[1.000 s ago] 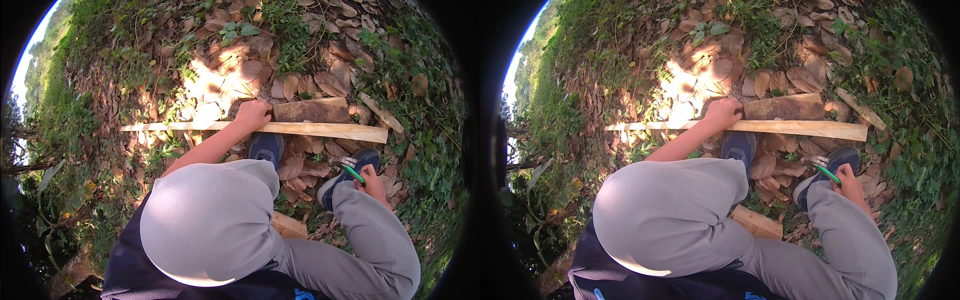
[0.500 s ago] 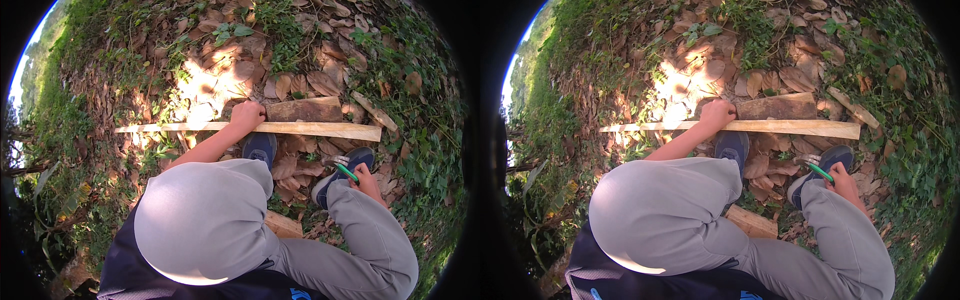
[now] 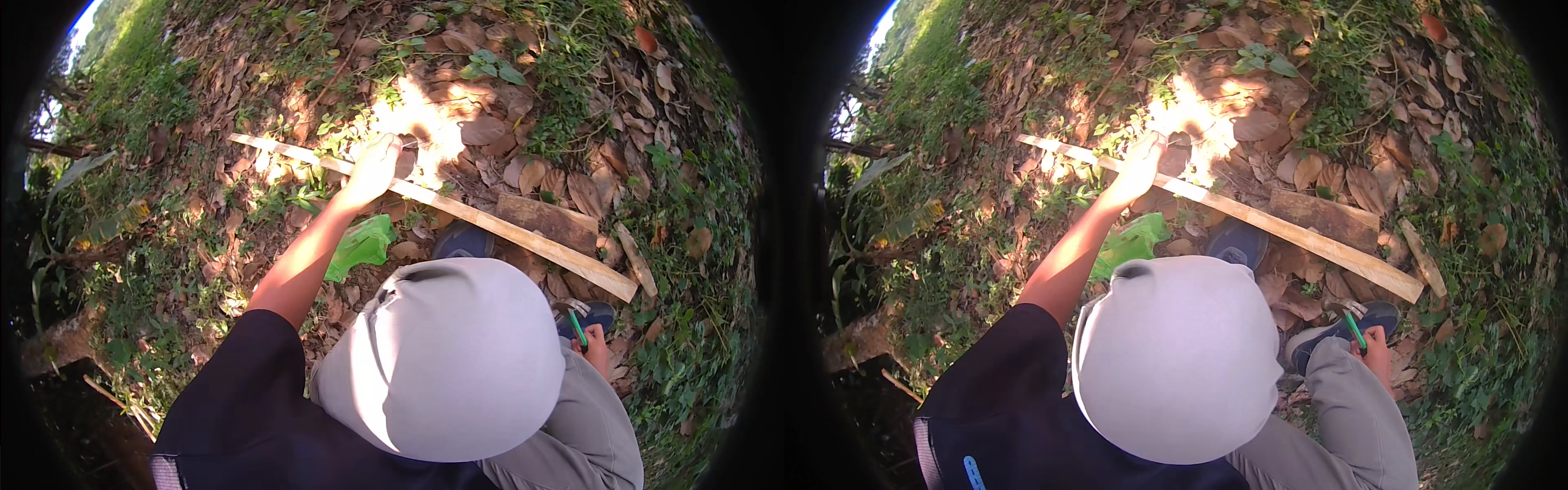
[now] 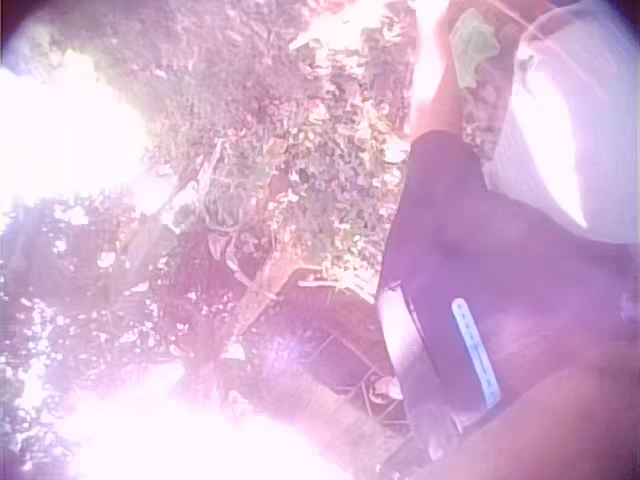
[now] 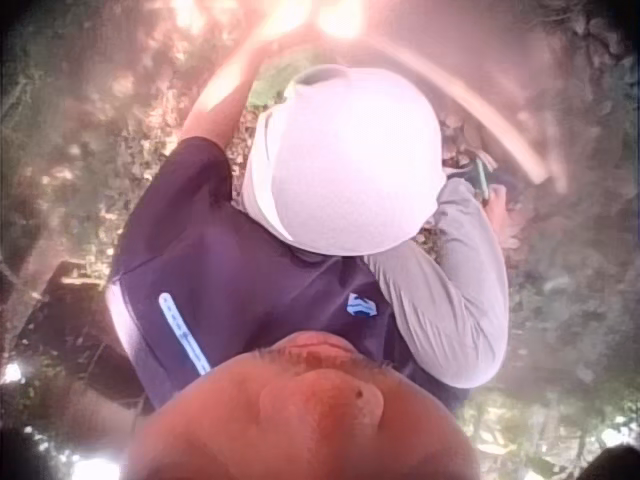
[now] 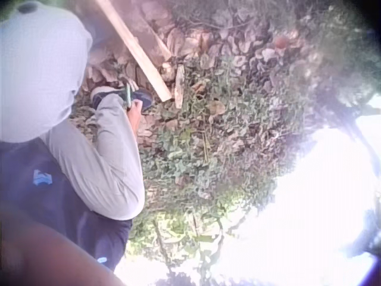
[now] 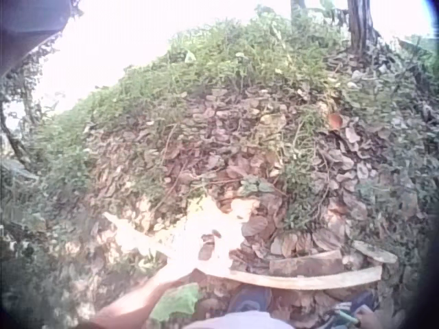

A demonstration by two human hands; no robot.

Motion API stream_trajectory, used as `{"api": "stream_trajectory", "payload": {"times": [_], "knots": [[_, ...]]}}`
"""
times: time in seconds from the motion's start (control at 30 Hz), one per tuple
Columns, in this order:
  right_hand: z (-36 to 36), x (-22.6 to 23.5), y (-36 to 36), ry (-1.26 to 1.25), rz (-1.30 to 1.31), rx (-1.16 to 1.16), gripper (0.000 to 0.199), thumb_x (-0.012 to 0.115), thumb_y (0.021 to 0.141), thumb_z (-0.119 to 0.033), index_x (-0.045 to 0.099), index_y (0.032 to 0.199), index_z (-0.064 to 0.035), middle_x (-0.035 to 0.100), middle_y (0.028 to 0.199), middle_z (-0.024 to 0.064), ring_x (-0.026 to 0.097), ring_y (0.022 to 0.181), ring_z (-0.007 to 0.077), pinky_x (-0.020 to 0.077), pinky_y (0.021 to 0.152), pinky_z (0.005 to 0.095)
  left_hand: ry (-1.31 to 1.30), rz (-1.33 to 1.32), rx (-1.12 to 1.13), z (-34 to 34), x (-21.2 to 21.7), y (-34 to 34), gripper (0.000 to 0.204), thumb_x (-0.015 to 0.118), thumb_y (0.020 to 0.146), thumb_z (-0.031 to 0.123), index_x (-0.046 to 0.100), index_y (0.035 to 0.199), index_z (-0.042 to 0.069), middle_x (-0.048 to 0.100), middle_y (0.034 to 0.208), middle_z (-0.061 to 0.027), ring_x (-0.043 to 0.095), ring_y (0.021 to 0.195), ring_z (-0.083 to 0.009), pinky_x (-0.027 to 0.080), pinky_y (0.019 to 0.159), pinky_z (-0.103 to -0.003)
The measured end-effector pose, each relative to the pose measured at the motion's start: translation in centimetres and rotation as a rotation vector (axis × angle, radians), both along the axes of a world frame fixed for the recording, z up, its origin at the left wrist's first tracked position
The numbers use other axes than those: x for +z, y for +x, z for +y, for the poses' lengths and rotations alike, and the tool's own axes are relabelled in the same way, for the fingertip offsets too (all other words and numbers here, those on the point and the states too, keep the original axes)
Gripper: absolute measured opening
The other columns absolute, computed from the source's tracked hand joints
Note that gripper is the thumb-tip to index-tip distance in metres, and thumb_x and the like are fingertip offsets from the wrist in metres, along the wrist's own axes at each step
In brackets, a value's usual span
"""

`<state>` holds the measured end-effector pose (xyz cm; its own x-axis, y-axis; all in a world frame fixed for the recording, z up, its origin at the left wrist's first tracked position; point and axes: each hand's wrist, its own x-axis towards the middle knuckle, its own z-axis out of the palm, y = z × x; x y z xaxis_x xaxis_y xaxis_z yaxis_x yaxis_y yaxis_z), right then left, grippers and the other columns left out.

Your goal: The person sits on the ground and uses a small axe to split a piece of wood into smaller pieces. They repeatedly strike the wood, which is placed on a larger log, to create kindling.

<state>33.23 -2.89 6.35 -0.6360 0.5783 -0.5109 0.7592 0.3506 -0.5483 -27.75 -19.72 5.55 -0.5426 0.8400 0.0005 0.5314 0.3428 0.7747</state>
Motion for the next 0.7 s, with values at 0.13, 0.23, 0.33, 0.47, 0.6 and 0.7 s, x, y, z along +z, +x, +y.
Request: {"api": "stream_trajectory", "payload": {"times": [0.13, 0.23, 0.33, 0.47, 0.6, 0.7], "knots": [[-0.4, -2.0, 2.4, -0.073, 0.025, -0.089, 0.017, 0.074, 0.09, -0.006, 0.067, 0.103, 0.0018, 0.049, 0.098, 0.0098, 0.056, 0.076, 0.0264, 0.0486, 0.069, 0.0358, 0.184, -0.524, 0.403, -9.2, 2.3, -2.7, 0.024, 0.042, 0.107, 0.019, 0.05, 0.086, 0.011, 0.04, 0.077, 0.004, 0.037, 0.064, -0.0078, 0.033, 0.058, -0.028], [0.3, -4.2, 5.7, 0.057, 0.061, 0.002, 0.019, 0.077, 0.086, -0.007, 0.067, 0.099, 0.0006, 0.051, 0.09, 0.0109, 0.056, 0.072, 0.0266, 0.0475, 0.067, 0.0358, 0.237, -0.772, 0.757, -13.7, 4.1, -1.9, 0.027, 0.046, 0.109, 0.028, 0.05, 0.085, 0.016, 0.037, 0.072, 0.008, 0.033, 0.059, -0.003, 0.027, 0.05, -0.025], [1.4, -4.4, 5.9, 0.09, 0.066, 0.043, 0.019, 0.078, 0.084, -0.008, 0.068, 0.097, 0.0002, 0.053, 0.086, 0.0112, 0.056, 0.069, 0.027, 0.0472, 0.065, 0.0362, 0.085, -0.569, 0.793, -17.9, 3.0, -1.3, 0.031, 0.049, 0.111, 0.034, 0.053, 0.088, 0.014, 0.04, 0.07, 0.0079, 0.034, 0.057, -0.0035, 0.03, 0.05, -0.025], [1.7, -4.0, 5.6, 0.05, -0.011, 0.017, 0.018, 0.079, 0.084, -0.009, 0.068, 0.096, 0.0, 0.053, 0.085, 0.0112, 0.056, 0.069, 0.0273, 0.0471, 0.065, 0.0365, 0.112, -0.614, 0.729, -19.6, 0.9, -0.7, 0.029, 0.052, 0.113, 0.031, 0.06, 0.096, 0.008, 0.048, 0.072, 0.0057, 0.041, 0.058, -0.0034, 0.035, 0.052, -0.023], [2.1, -3.3, 5.9, 0.033, -0.059, -0.005, 0.018, 0.079, 0.084, -0.009, 0.068, 0.095, -0.0001, 0.053, 0.084, 0.0113, 0.056, 0.068, 0.0276, 0.0471, 0.065, 0.0368, 0.109, -0.504, 0.673, -18.0, 0.9, 0.1, 0.028, 0.052, 0.113, 0.028, 0.063, 0.1, 0.006, 0.058, 0.077, 0.002, 0.046, 0.059, -0.0048, 0.039, 0.054, -0.023], [2.3, -2.9, 5.8, 0.026, -0.074, -0.016, 0.018, 0.079, 0.084, -0.01, 0.068, 0.095, -0.0002, 0.053, 0.083, 0.0113, 0.056, 0.067, 0.0278, 0.0471, 0.065, 0.0371, 0.101, -0.476, 0.645, -17.0, 2.0, 0.3, 0.023, 0.053, 0.112, 0.028, 0.065, 0.106, 0.009, 0.057, 0.075, 0.0048, 0.046, 0.06, -0.0045, 0.037, 0.055, -0.022]]}}
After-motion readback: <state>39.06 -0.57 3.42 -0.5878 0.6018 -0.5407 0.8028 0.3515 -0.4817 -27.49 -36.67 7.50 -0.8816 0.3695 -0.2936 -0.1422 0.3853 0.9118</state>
